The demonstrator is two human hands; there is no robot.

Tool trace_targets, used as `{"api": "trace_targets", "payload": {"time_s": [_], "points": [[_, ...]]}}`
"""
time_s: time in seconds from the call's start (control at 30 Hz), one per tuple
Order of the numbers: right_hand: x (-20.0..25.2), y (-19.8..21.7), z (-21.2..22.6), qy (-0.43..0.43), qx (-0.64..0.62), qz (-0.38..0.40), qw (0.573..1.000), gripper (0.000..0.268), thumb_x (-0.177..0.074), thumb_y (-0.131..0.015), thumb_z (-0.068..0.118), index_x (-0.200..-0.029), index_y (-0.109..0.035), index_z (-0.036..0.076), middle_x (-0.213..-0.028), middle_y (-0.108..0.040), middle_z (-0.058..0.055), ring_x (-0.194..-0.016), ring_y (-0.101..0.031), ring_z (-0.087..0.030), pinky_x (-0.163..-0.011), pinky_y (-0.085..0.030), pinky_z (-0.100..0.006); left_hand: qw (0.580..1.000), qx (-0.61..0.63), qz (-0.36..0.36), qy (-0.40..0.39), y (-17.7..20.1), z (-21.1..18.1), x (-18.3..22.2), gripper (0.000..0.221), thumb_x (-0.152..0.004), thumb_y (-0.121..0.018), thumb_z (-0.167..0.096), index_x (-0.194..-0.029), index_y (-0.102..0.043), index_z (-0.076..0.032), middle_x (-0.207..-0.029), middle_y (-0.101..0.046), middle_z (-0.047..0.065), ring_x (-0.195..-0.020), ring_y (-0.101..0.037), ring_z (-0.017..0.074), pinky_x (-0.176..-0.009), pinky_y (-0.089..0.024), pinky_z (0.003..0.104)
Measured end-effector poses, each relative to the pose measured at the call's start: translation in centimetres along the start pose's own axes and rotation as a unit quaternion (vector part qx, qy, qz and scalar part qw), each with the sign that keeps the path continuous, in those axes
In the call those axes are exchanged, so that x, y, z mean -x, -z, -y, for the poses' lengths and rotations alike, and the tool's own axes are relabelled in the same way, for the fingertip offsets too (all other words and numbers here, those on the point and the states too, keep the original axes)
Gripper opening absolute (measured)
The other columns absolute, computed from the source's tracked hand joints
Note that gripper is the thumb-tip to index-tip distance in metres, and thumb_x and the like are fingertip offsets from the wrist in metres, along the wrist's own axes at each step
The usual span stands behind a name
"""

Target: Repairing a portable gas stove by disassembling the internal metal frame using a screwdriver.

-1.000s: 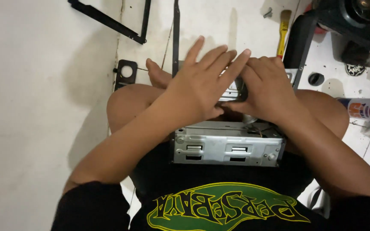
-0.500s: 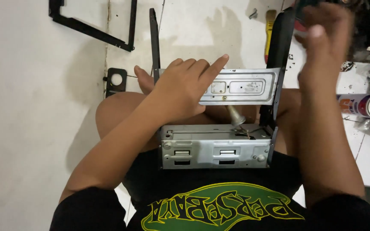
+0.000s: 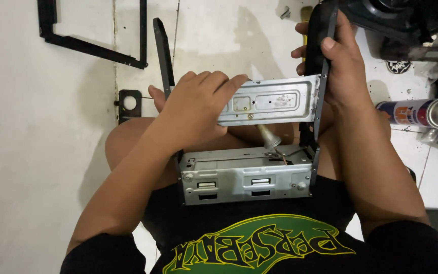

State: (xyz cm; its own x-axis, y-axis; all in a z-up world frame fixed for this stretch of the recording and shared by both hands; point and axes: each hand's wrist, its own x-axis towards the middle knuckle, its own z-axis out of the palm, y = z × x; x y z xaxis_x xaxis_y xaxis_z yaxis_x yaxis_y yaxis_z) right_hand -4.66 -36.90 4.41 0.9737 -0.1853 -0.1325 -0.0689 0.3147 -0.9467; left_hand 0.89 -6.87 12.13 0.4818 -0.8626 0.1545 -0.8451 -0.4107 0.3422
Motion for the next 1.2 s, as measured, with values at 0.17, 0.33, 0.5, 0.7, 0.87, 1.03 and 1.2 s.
{"api": "trace_targets", "payload": {"time_s": [0.17, 0.33, 0.5, 0.7, 0.87, 1.03, 1.2], "points": [[0.3, -0.3, 0.4, 0.046, 0.048, 0.028, 0.997, 0.075, -0.096, -0.062, 0.036, -0.161, -0.033, 0.012, -0.146, -0.055, -0.021, -0.105, -0.064, -0.028, -0.072, -0.053, -0.030, 1.000, -0.006, 0.028, 0.002, 0.3, 0.1, -0.4, 0.087, -0.059, -0.078, -0.014, -0.143, -0.054, -0.009, -0.108, -0.061, 0.009, -0.091, -0.062, 0.0275, -0.086, -0.044, 0.040], [0.2, -0.3, -0.5, 0.054, 0.040, 0.014, 0.998, 0.073, -0.098, -0.057, 0.032, -0.163, -0.029, 0.013, -0.150, -0.054, -0.023, -0.102, -0.062, -0.026, -0.070, -0.050, -0.028, 1.000, -0.015, 0.023, -0.005, 0.2, 0.1, -0.7, 0.083, -0.062, -0.076, -0.015, -0.142, -0.056, -0.009, -0.106, -0.061, 0.010, -0.090, -0.062, 0.0275, -0.084, -0.042, 0.040], [0.8, -1.2, -0.3, 0.075, 0.067, 0.000, 0.995, 0.067, -0.102, -0.048, 0.029, -0.164, -0.027, 0.012, -0.150, -0.053, -0.024, -0.102, -0.059, -0.025, -0.072, -0.048, -0.028, 1.000, -0.006, 0.021, 0.003, 0.1, -0.1, -0.8, 0.079, -0.064, -0.074, -0.014, -0.140, -0.057, -0.008, -0.104, -0.061, 0.010, -0.087, -0.062, 0.0281, -0.083, -0.042, 0.040], [0.9, -1.5, -0.5, 0.086, 0.056, -0.011, 0.995, 0.069, -0.102, -0.048, 0.037, -0.163, -0.028, 0.011, -0.150, -0.051, -0.026, -0.102, -0.058, -0.025, -0.071, -0.046, -0.028, 0.999, -0.019, 0.027, 0.004, -0.5, 0.1, -0.7, 0.082, -0.062, -0.078, -0.017, -0.141, -0.057, -0.009, -0.103, -0.061, 0.008, -0.085, -0.061, 0.0256, -0.081, -0.042, 0.038], [0.8, -1.6, -0.5, 0.107, 0.087, -0.010, 0.990, 0.071, -0.103, -0.049, 0.041, -0.163, -0.029, 0.008, -0.147, -0.052, -0.028, -0.098, -0.059, -0.026, -0.067, -0.045, -0.028, 0.998, -0.017, 0.054, 0.005, -0.4, 0.4, -0.7, 0.089, -0.059, -0.083, -0.022, -0.143, -0.055, -0.010, -0.104, -0.060, 0.008, -0.085, -0.061, 0.0249, -0.084, -0.042, 0.039], [0.8, -1.2, -1.0, 0.106, 0.076, -0.003, 0.991, 0.071, -0.102, -0.048, 0.039, -0.164, -0.029, 0.010, -0.150, -0.052, -0.027, -0.101, -0.059, -0.026, -0.068, -0.045, -0.028, 0.999, -0.020, 0.034, -0.001, -0.5, 0.3, -0.7, 0.087, -0.059, -0.082, -0.021, -0.142, -0.056, -0.009, -0.105, -0.060, 0.009, -0.084, -0.061, 0.0261, -0.082, -0.043, 0.039], [0.8, -1.4, -0.8, 0.117, 0.085, -0.002, 0.989, 0.072, -0.102, -0.049, 0.041, -0.163, -0.029, 0.009, -0.148, -0.052, -0.028, -0.101, -0.060, -0.028, -0.068, -0.045, -0.029, 1.000, -0.017, 0.020, -0.004, -0.6, 0.4, -0.7, 0.084, -0.061, -0.081, -0.020, -0.141, -0.057, -0.007, -0.105, -0.060, 0.009, -0.084, -0.061, 0.0264, -0.080, -0.044, 0.039]]}}
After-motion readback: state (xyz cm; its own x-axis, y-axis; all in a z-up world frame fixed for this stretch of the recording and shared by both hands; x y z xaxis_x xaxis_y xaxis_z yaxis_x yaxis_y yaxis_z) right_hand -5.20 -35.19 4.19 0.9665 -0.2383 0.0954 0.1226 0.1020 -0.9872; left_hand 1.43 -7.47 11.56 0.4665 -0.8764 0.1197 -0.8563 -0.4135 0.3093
